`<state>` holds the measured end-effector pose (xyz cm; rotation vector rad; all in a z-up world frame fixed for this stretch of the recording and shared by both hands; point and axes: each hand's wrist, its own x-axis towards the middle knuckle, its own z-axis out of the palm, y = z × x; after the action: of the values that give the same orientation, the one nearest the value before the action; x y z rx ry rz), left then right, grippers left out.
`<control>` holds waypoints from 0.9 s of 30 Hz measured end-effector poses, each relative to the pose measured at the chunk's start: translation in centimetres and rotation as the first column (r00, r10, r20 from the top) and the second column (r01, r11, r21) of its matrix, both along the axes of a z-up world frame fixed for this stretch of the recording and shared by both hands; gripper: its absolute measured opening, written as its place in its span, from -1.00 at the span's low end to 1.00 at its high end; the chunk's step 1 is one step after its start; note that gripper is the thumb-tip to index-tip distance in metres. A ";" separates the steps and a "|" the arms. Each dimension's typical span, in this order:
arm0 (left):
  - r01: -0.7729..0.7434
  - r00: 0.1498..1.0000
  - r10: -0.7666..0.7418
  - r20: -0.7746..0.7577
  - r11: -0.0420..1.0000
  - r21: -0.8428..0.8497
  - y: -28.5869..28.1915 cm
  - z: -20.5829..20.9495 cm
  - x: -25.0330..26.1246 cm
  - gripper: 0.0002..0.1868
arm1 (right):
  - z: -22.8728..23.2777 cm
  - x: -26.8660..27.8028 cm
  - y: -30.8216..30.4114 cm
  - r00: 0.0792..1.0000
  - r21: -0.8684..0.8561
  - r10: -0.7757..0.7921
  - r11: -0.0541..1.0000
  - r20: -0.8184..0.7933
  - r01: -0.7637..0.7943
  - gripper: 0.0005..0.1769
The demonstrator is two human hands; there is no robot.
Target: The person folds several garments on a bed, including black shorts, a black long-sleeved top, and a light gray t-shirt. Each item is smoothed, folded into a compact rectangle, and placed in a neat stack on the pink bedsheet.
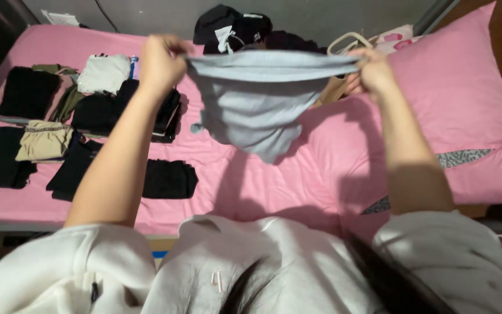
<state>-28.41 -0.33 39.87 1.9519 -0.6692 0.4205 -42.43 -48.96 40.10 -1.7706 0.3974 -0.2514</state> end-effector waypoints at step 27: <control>0.534 0.729 -0.436 -0.528 0.845 0.038 -14.7 -21.6 -24.8 -0.79 | -10.0 6.9 2.0 0.907 0.333 0.106 0.908 0.408 -0.256 -0.87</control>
<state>-53.21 -15.07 18.28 1.8481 -0.8585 -0.4924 -35.57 -46.94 30.14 -1.3238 -0.0114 -0.3512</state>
